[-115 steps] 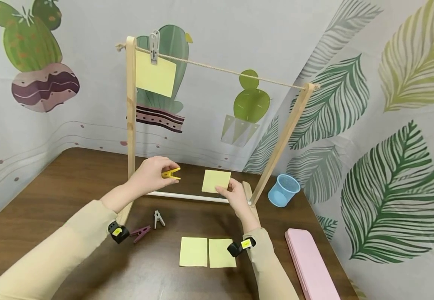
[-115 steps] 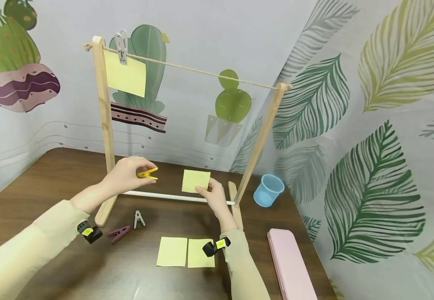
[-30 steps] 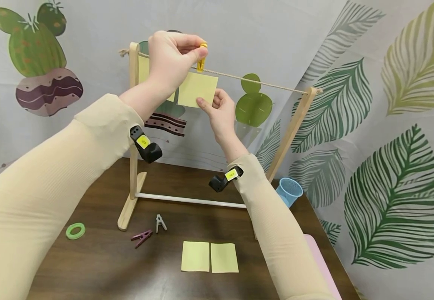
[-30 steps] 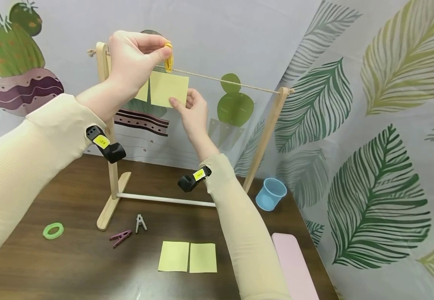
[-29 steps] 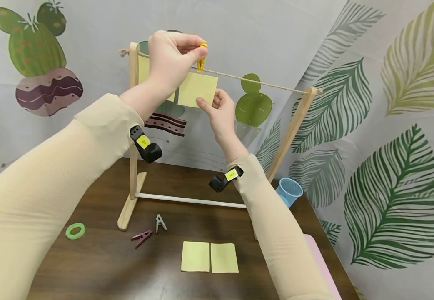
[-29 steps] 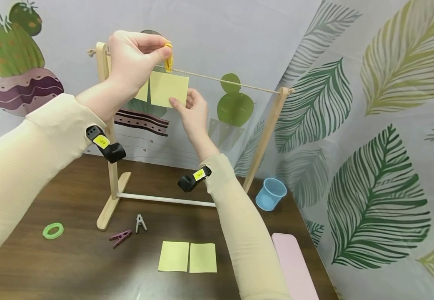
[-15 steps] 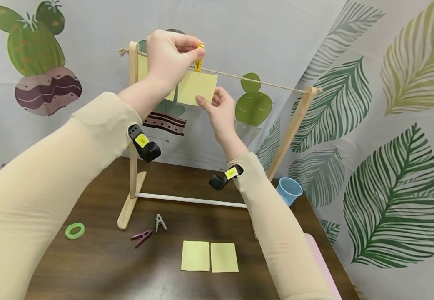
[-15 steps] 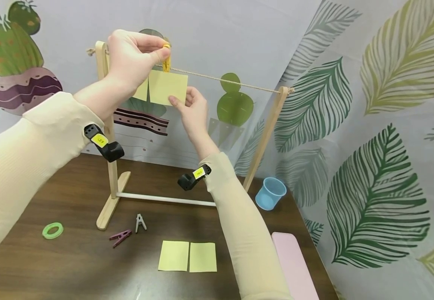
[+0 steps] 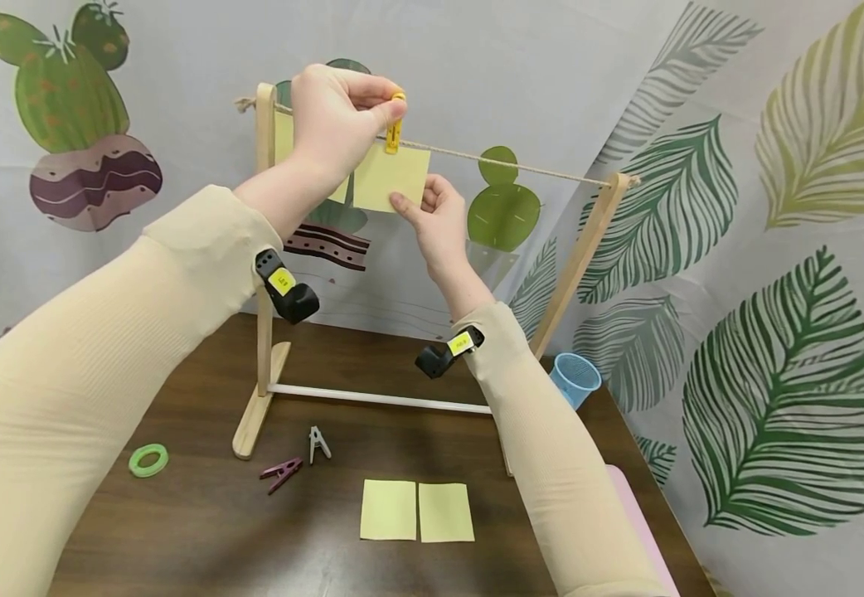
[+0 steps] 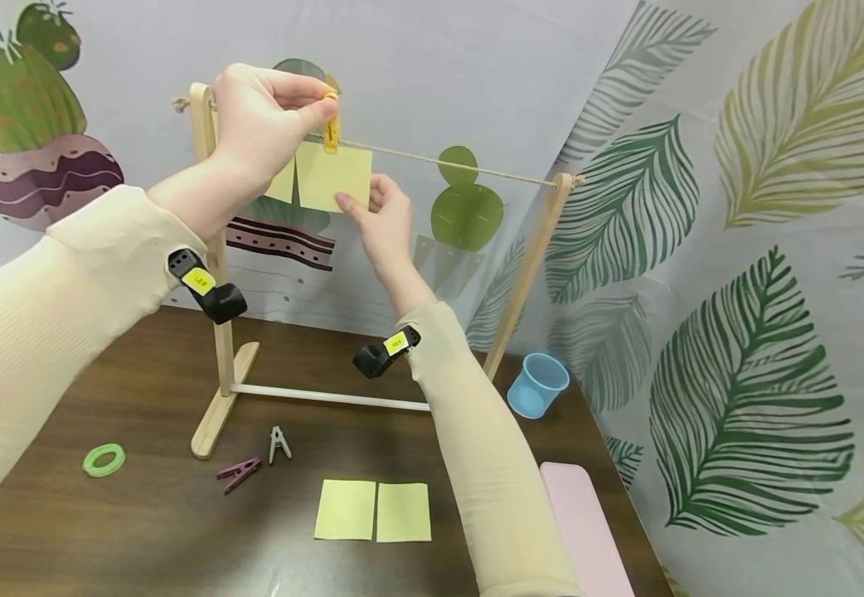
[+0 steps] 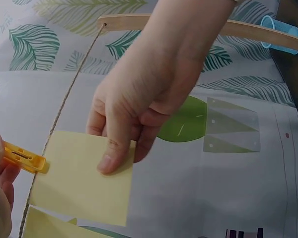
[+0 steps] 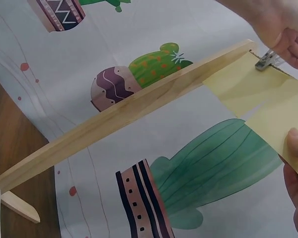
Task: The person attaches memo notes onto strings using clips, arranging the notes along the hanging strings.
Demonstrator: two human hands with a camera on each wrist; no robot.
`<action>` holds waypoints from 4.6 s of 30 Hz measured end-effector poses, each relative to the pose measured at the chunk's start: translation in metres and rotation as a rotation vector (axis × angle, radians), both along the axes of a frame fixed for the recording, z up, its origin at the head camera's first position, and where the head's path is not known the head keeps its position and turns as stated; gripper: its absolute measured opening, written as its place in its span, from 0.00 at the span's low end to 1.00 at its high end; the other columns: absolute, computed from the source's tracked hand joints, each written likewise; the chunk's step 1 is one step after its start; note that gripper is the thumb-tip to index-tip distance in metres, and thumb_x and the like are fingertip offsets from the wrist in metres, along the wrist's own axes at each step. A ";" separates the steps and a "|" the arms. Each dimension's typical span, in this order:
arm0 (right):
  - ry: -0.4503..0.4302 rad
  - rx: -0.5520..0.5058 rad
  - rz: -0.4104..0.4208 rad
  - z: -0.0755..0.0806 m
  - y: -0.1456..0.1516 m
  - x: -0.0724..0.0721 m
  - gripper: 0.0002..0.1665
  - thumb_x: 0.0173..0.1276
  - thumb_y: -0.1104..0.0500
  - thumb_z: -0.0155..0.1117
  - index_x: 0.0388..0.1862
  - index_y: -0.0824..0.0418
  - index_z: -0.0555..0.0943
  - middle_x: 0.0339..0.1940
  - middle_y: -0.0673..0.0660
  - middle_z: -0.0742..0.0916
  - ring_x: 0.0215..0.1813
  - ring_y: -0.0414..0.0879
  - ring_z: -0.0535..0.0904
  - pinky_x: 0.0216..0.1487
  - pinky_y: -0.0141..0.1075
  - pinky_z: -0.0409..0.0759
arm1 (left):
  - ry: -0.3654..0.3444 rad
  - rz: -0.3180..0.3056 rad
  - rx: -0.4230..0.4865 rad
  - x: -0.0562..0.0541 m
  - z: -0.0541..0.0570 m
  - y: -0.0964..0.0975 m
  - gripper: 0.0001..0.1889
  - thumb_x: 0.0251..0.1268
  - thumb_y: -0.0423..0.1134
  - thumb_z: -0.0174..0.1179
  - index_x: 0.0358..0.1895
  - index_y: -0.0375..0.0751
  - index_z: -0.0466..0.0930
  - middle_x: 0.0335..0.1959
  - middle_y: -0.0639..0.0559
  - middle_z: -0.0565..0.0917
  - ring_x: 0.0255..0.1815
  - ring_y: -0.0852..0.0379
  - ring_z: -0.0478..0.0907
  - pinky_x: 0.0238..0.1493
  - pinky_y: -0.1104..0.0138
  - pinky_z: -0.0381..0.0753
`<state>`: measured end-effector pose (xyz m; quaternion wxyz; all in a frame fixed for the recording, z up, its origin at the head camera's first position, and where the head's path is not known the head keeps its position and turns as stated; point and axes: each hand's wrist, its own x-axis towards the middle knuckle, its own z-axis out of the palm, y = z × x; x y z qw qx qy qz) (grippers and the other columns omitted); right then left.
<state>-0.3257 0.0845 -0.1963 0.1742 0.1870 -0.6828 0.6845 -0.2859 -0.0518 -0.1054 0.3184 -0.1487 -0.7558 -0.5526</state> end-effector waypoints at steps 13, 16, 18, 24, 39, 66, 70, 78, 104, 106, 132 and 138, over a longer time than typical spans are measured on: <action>0.011 -0.012 0.001 0.001 -0.001 0.002 0.16 0.62 0.70 0.68 0.48 0.71 0.77 0.47 0.70 0.86 0.39 0.39 0.84 0.43 0.29 0.81 | -0.027 0.021 0.001 0.000 -0.001 -0.001 0.13 0.60 0.44 0.69 0.45 0.41 0.89 0.43 0.49 0.89 0.39 0.68 0.85 0.39 0.77 0.78; 0.012 -0.009 -0.003 0.001 -0.001 0.003 0.15 0.62 0.70 0.68 0.47 0.71 0.77 0.47 0.70 0.86 0.39 0.39 0.83 0.43 0.29 0.81 | -0.040 0.029 -0.014 0.000 0.000 -0.001 0.14 0.60 0.44 0.69 0.45 0.42 0.89 0.43 0.49 0.89 0.40 0.67 0.85 0.38 0.77 0.78; 0.013 -0.007 -0.003 0.001 -0.001 0.003 0.15 0.62 0.70 0.68 0.47 0.71 0.77 0.47 0.70 0.86 0.39 0.38 0.83 0.42 0.29 0.80 | -0.049 0.032 -0.030 0.000 0.000 -0.001 0.14 0.60 0.44 0.69 0.45 0.42 0.89 0.44 0.49 0.89 0.40 0.67 0.85 0.39 0.77 0.79; 0.011 -0.010 0.002 0.001 -0.001 0.003 0.15 0.62 0.70 0.68 0.47 0.71 0.77 0.46 0.69 0.87 0.38 0.38 0.83 0.42 0.28 0.80 | -0.064 0.035 -0.068 -0.001 -0.001 -0.001 0.14 0.61 0.44 0.69 0.47 0.42 0.88 0.45 0.48 0.88 0.41 0.67 0.86 0.40 0.77 0.80; -0.002 -0.003 0.010 -0.001 0.001 0.003 0.18 0.63 0.68 0.67 0.50 0.73 0.76 0.49 0.71 0.85 0.39 0.38 0.83 0.44 0.30 0.81 | -0.132 -0.015 -0.134 0.002 0.000 -0.006 0.20 0.62 0.44 0.67 0.56 0.41 0.83 0.52 0.47 0.85 0.52 0.63 0.84 0.51 0.73 0.81; -0.038 -0.026 0.037 -0.017 0.002 0.001 0.11 0.64 0.71 0.66 0.44 0.71 0.77 0.27 0.46 0.85 0.31 0.37 0.83 0.46 0.32 0.82 | -0.065 -0.087 -0.087 0.012 -0.007 -0.017 0.26 0.60 0.42 0.69 0.62 0.41 0.78 0.59 0.46 0.82 0.58 0.58 0.81 0.57 0.72 0.78; -0.039 -0.025 0.036 -0.021 0.004 0.002 0.11 0.64 0.70 0.66 0.44 0.70 0.77 0.27 0.46 0.84 0.31 0.37 0.83 0.47 0.32 0.82 | 0.033 -0.079 -0.042 0.016 -0.011 -0.018 0.24 0.60 0.42 0.69 0.60 0.41 0.80 0.56 0.47 0.84 0.55 0.59 0.83 0.56 0.73 0.78; -0.049 -0.041 0.037 -0.036 0.011 0.004 0.08 0.66 0.70 0.64 0.43 0.68 0.76 0.27 0.44 0.85 0.32 0.35 0.84 0.43 0.30 0.81 | 0.129 -0.070 0.003 0.026 -0.023 -0.023 0.17 0.58 0.41 0.71 0.51 0.41 0.85 0.47 0.49 0.88 0.42 0.67 0.84 0.49 0.74 0.79; -0.231 0.019 0.016 -0.171 0.042 0.043 0.20 0.66 0.67 0.66 0.55 0.71 0.74 0.39 0.57 0.88 0.36 0.36 0.84 0.51 0.32 0.81 | -0.073 -0.328 -0.119 0.028 -0.153 -0.074 0.16 0.63 0.37 0.67 0.52 0.34 0.84 0.41 0.64 0.88 0.39 0.69 0.83 0.40 0.75 0.81; -0.248 0.041 0.014 -0.182 0.046 0.048 0.21 0.66 0.67 0.66 0.55 0.71 0.74 0.43 0.63 0.88 0.37 0.36 0.84 0.52 0.33 0.81 | -0.101 -0.328 -0.099 0.028 -0.168 -0.078 0.16 0.63 0.36 0.66 0.51 0.32 0.83 0.40 0.67 0.88 0.38 0.69 0.83 0.39 0.76 0.81; -0.279 0.432 0.156 -0.272 0.077 0.100 0.28 0.63 0.68 0.68 0.62 0.71 0.73 0.55 0.70 0.83 0.56 0.63 0.80 0.56 0.45 0.80 | -0.397 -0.469 -0.152 0.041 -0.338 -0.092 0.25 0.61 0.33 0.67 0.61 0.31 0.75 0.56 0.34 0.82 0.54 0.54 0.82 0.54 0.61 0.80; -0.232 0.563 0.202 -0.285 0.082 0.102 0.32 0.61 0.61 0.72 0.63 0.66 0.75 0.58 0.62 0.84 0.58 0.58 0.80 0.56 0.46 0.77 | -0.407 -0.579 -0.271 0.041 -0.356 -0.092 0.27 0.59 0.31 0.67 0.62 0.26 0.72 0.55 0.31 0.81 0.58 0.33 0.77 0.57 0.47 0.77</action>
